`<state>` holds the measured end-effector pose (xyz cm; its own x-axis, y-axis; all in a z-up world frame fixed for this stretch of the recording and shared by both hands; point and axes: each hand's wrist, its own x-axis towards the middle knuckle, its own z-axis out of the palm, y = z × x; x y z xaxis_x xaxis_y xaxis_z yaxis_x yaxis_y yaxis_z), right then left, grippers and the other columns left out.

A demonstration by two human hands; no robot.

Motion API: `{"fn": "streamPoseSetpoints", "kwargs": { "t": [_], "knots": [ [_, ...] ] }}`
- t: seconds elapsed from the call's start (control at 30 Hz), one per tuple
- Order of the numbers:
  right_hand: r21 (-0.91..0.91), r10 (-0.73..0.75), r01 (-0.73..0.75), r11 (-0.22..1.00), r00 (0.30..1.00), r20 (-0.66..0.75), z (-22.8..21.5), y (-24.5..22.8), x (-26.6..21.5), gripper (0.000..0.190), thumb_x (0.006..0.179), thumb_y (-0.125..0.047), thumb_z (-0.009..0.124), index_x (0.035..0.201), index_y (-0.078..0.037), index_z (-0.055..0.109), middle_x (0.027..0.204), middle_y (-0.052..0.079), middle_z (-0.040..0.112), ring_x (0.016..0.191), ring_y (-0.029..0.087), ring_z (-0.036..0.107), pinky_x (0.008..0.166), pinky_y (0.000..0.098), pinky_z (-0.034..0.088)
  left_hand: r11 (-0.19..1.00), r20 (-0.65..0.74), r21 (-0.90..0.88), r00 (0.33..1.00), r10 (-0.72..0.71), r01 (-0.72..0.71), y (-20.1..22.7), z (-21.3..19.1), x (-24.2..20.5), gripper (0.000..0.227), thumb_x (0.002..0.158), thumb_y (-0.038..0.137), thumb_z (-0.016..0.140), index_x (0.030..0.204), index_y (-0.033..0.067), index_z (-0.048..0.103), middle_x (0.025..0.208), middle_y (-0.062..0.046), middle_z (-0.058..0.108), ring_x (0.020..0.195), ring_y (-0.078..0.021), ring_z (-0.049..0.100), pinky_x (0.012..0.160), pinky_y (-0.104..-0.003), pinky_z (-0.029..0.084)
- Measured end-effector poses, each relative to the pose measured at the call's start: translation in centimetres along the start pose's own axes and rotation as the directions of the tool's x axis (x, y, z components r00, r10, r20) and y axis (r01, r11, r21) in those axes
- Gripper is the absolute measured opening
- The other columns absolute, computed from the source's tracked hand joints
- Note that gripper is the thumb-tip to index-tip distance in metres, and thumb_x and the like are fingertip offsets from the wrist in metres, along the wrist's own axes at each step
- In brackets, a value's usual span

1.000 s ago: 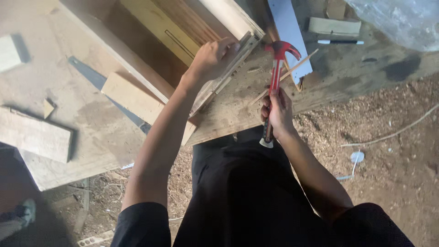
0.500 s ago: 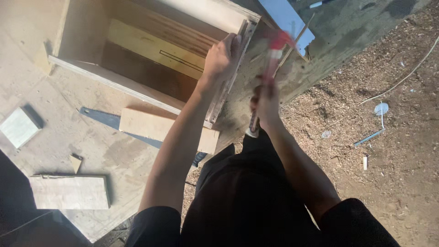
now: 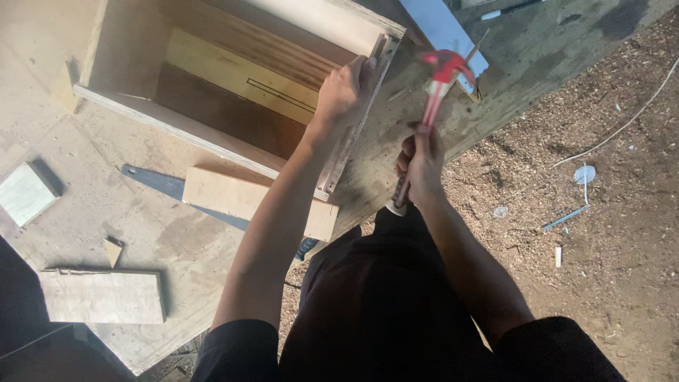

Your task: The person uses a hammer to strike and separate a wooden frame from a larger wooden box structure. They repeatedly tap along the joint to loosen the piece, then pull the frame away by hand. The person continues to hammer and pry at the remaining joints to fully detach the frame.

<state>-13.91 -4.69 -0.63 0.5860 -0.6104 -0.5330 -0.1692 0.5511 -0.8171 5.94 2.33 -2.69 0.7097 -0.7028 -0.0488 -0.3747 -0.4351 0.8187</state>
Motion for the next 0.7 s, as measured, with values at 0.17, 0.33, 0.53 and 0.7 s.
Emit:
{"fn": "streamPoseSetpoints", "kwargs": {
  "t": [0.17,0.33,0.53,0.7],
  "knots": [
    [-0.111,0.138,-0.130,0.985,0.988,0.071,1.2,0.5,0.4,0.026,0.108,-0.034,0.046,0.112,-0.010,0.055,0.062,-0.006,0.047,0.044,0.007,0.039,0.037,0.0264,0.035,0.998,0.001,0.033,0.998,-0.055,0.055,0.0,0.0,-0.5,0.059,0.106,0.055,0.035,0.108,0.0072,0.070,0.080,-0.021,0.072,0.080,-0.0402,0.073,0.074,-0.053,0.056],
    [0.050,0.045,-0.044,0.998,0.998,-0.038,-2.0,-0.9,0.7,0.027,0.108,-0.036,0.049,0.109,-0.010,0.058,0.063,-0.006,0.044,0.045,0.008,0.039,0.037,0.0273,0.035,0.995,0.032,0.052,0.996,-0.088,0.086,1.6,-1.1,-0.6,0.058,0.105,0.056,0.036,0.109,0.0087,0.070,0.078,-0.020,0.073,0.078,-0.0387,0.074,0.073,-0.052,0.056],
    [0.050,-0.036,0.036,0.998,0.999,-0.003,-5.4,-3.7,2.8,0.022,0.106,-0.036,0.056,0.111,-0.014,0.053,0.070,-0.003,0.046,0.046,0.009,0.042,0.040,0.0274,0.036,0.993,-0.125,0.105,0.992,-0.034,0.047,2.3,-5.1,-3.7,0.038,0.104,0.039,0.055,0.125,0.0088,0.065,0.094,-0.015,0.075,0.077,-0.0289,0.076,0.069,-0.043,0.061],
    [-0.138,-0.193,0.226,0.964,0.957,0.215,-4.5,-6.6,6.6,0.021,0.108,-0.025,0.066,0.112,-0.011,0.052,0.081,-0.001,0.052,0.049,0.008,0.045,0.042,0.0273,0.039,0.879,-0.669,0.395,0.739,0.077,0.266,-1.7,-9.7,-10.1,0.072,0.092,0.023,0.088,0.151,0.0151,0.048,0.158,-0.019,0.050,0.148,-0.0314,0.043,0.122,-0.050,0.040]
  ]
}}
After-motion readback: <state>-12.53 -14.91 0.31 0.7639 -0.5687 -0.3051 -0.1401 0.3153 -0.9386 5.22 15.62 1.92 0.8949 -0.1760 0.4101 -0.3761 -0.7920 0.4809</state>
